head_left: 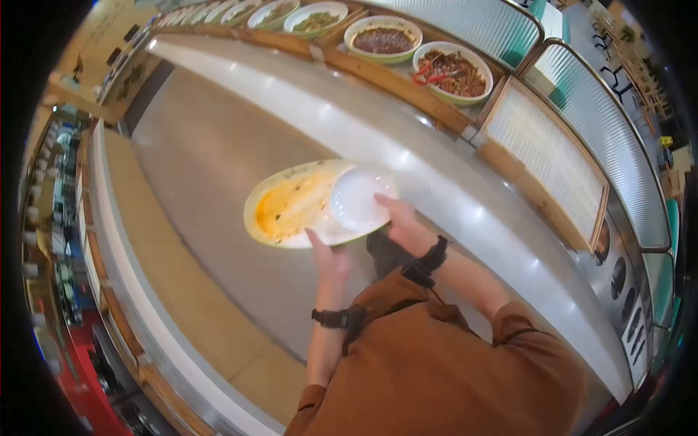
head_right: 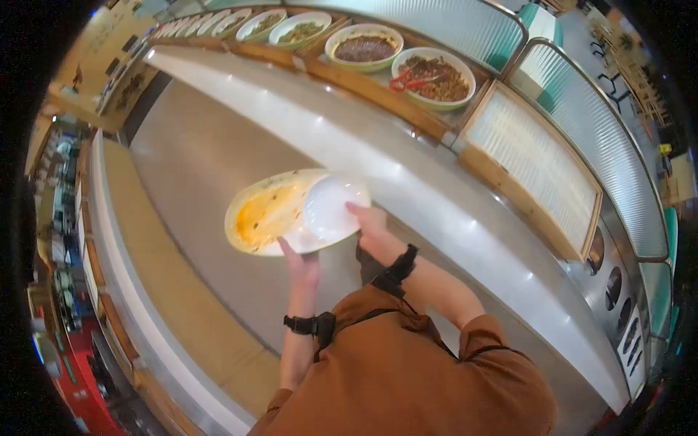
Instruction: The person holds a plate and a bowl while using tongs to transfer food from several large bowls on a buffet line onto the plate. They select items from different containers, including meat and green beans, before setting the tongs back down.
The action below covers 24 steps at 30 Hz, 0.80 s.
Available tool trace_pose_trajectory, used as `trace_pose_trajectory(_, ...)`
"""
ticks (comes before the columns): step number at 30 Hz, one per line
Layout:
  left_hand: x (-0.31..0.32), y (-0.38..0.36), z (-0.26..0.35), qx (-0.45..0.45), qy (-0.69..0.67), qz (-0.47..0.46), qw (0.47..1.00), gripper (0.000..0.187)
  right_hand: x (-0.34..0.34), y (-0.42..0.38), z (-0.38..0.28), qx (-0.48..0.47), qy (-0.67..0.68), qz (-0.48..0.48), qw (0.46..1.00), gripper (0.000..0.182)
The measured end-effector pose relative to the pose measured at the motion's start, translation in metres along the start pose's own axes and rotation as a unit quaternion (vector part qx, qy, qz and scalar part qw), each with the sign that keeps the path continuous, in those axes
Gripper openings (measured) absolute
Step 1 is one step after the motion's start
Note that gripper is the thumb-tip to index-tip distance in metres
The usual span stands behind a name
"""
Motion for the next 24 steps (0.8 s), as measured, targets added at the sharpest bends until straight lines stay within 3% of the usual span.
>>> trace_pose_trajectory(2,-0.019,0.009,0.006,-0.002,0.038,0.049,0.998,0.06,-0.002,-0.001,-0.002,-0.051,-0.088,0.167,0.981,0.048)
trace_pose_trajectory(3,0.004,0.068,0.059,0.02,0.095,0.061,0.993,0.059,0.043,0.066,-0.011,-0.028,-0.048,0.143,0.988,0.046)
trace_pose_trajectory(5,0.011,0.096,0.063,0.006,0.09,0.081,0.993,0.058,0.054,0.088,-0.033,-0.012,-0.072,0.167,0.983,0.042)
trace_pose_trajectory(8,0.051,0.145,0.083,0.044,0.092,0.023,0.995,0.057,0.091,0.127,-0.07,-0.013,-0.095,0.121,0.988,0.045)
trace_pose_trajectory(11,0.063,0.171,0.095,0.057,0.135,0.043,0.988,0.057,0.102,0.151,-0.083,0.022,-0.087,0.096,0.991,0.046)
trace_pose_trajectory(14,0.079,0.196,0.092,0.023,0.145,0.041,0.988,0.055,0.093,0.171,-0.097,0.033,-0.069,0.09,0.993,0.045)
trace_pose_trajectory(20,0.086,0.244,0.087,-0.032,0.151,0.033,0.987,0.054,0.077,0.174,-0.12,0.045,-0.051,-0.02,0.997,0.044)
trace_pose_trajectory(24,0.101,0.271,0.081,-0.094,0.153,0.015,0.984,0.049,0.05,0.174,-0.128,0.011,-0.047,-0.027,0.998,0.043)
Point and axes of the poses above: each hand's wrist, its own y-axis towards the middle knuckle, its own x-axis out of the palm, z = x × y, the point moved 6 cm from there along y, towards the middle knuckle, and after that the axes turned 7 degrees about -z, right-handed, at the moved point
